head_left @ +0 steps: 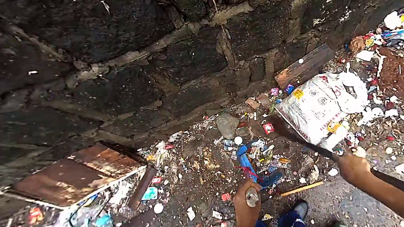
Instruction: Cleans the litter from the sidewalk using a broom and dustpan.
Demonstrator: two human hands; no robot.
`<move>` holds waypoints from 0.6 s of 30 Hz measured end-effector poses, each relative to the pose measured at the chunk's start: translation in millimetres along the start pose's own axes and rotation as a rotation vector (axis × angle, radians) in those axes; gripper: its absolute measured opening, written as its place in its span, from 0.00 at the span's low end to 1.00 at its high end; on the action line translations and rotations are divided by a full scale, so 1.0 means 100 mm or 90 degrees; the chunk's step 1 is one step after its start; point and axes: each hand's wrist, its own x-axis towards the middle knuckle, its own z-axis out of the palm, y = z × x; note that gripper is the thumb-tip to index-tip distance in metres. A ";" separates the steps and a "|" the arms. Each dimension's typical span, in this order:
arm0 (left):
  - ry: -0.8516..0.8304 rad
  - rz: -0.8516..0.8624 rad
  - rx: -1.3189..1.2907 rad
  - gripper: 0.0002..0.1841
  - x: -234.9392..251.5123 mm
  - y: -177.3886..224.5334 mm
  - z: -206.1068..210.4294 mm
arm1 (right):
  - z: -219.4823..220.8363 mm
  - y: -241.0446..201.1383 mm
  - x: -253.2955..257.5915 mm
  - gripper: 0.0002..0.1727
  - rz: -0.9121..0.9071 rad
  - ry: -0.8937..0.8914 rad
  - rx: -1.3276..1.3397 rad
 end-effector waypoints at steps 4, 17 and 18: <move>-0.013 -0.015 -0.009 0.05 0.00 -0.10 -0.10 | 0.19 0.57 -0.42 0.30 -0.034 -0.064 0.001; 0.019 0.025 -0.074 0.04 -0.07 -0.41 -0.45 | 1.36 -0.49 -1.07 0.29 0.049 -0.180 0.146; 0.039 0.022 -0.090 0.05 -0.08 -0.45 -0.57 | 1.26 -0.43 -1.11 0.29 0.026 -0.177 0.160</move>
